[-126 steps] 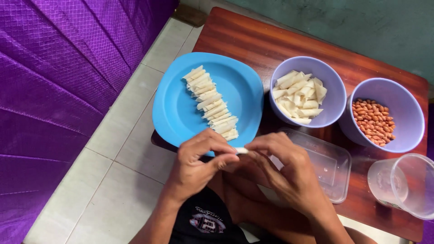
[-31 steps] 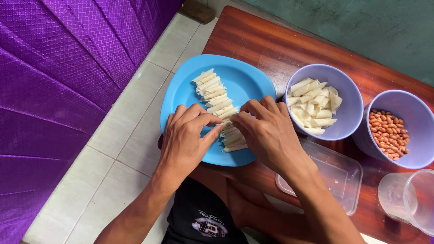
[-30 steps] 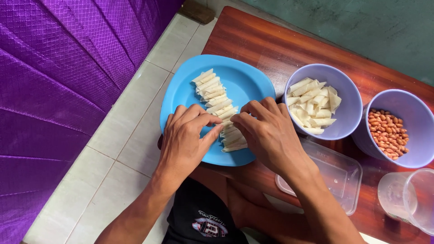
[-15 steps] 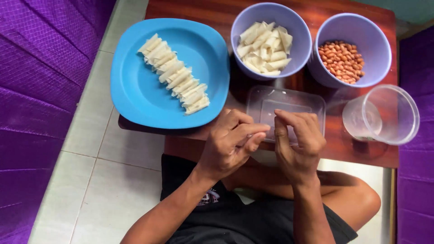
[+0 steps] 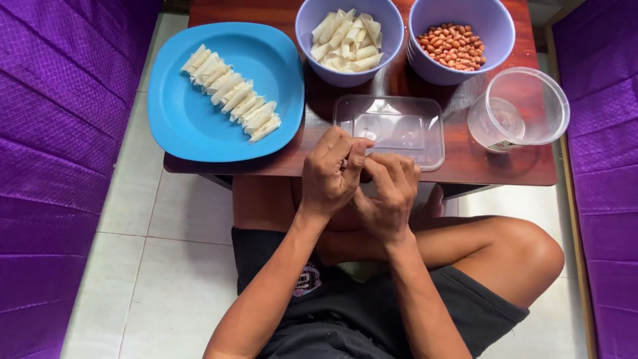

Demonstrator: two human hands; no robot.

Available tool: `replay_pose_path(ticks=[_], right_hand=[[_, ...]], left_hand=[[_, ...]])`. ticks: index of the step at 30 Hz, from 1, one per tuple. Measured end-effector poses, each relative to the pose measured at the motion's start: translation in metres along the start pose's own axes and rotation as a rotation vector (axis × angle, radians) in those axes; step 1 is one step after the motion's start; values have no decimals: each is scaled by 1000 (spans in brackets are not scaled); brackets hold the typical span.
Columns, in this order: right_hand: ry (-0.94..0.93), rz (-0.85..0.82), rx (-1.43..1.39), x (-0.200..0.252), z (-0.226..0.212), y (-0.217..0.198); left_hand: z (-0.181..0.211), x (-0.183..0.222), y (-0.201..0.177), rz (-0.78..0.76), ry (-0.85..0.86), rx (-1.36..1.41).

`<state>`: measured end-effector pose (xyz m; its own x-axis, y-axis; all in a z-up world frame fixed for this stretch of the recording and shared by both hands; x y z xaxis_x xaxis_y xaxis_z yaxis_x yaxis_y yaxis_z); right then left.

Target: Wrapping peanuts and white food strips into small square wrappers to create rolls.

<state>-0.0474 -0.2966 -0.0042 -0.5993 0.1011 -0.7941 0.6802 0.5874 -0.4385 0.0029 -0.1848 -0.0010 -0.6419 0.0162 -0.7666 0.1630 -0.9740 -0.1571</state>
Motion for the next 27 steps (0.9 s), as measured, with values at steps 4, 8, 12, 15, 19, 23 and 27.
replay_pose_path(ticks=[4,8,12,15,19,23,27], right_hand=[[38,57,5,11,4,2],[55,83,17,15,9,3],[80,108,28,13,6,1],[84,95,30,11,3,-1],[110,74,24,8,6,1],[118,81,44,3,6,0],[132,41,48,6,5,3]], left_hand=[[3,3,5,-44,57,-90],[3,3,9,-53,74,-126],[5,1,10,-57,54,-140],[4,-3,8,-62,33,-146],[8,-10,6,-50,-3,-123],[11,-21,2,-39,-59,-122],[11,-21,-4,-33,-87,-79]])
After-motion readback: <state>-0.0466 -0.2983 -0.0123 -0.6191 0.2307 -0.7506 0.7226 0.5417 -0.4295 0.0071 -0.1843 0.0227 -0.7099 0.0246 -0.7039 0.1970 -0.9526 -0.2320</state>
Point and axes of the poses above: each hand's wrist, its own x-axis away from the middle knuckle, its own y-axis out of the palm, z = x × y, the point moved 7 cm from there along -x, towards the middle knuckle, and after that the axes turned 9 degrees about y, right-handed, at the moved point
